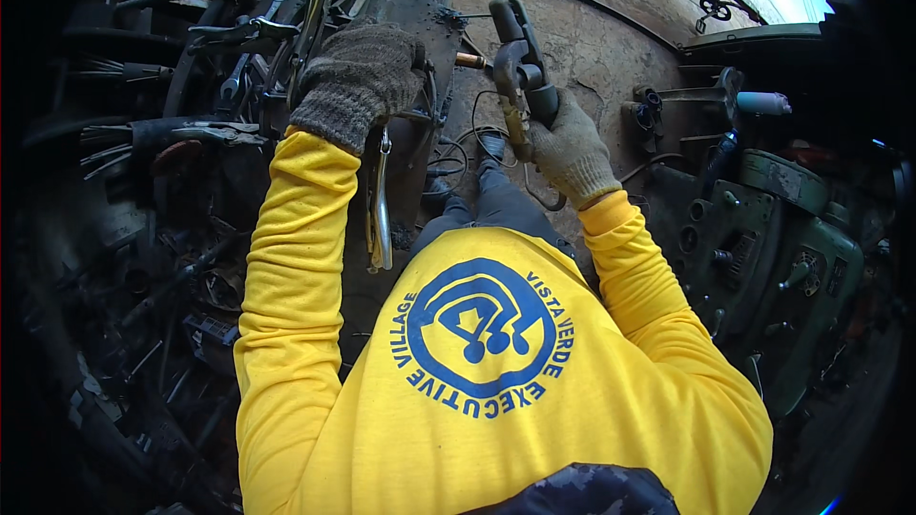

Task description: The person uses an angle grinder to smooth a metal joint on a frame, then secures a clamp and uses a welding torch to weld two metal pieces together.

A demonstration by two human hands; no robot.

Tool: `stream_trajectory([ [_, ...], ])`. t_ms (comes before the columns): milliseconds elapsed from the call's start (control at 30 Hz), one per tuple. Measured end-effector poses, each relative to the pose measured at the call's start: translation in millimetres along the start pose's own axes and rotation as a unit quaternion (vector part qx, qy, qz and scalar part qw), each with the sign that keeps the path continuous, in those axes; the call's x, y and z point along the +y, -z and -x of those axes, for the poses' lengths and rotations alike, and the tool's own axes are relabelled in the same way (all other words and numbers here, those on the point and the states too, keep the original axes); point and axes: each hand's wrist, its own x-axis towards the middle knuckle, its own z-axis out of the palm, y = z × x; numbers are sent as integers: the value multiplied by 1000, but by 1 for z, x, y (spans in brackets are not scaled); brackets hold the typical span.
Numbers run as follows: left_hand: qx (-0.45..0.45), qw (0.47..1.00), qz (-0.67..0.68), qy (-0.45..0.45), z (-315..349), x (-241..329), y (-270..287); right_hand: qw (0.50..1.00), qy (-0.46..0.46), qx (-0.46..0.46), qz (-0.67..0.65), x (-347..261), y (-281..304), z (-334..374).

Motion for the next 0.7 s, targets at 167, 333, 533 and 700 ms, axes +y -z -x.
stream_trajectory([
  [167,15,1000,4,0,2,-2,-3,998,57,23,12,9,-2,-3],
  [333,26,1000,0,-11,-2,-4,-8,980,170,88,57,15,-8,1],
  [533,25,999,22,-18,-1,-7,-8,993,20,-9,-116,9,-3,2],
  [700,33,999,7,-5,0,-4,-8,986,122,48,-104,24,-10,-3],
])
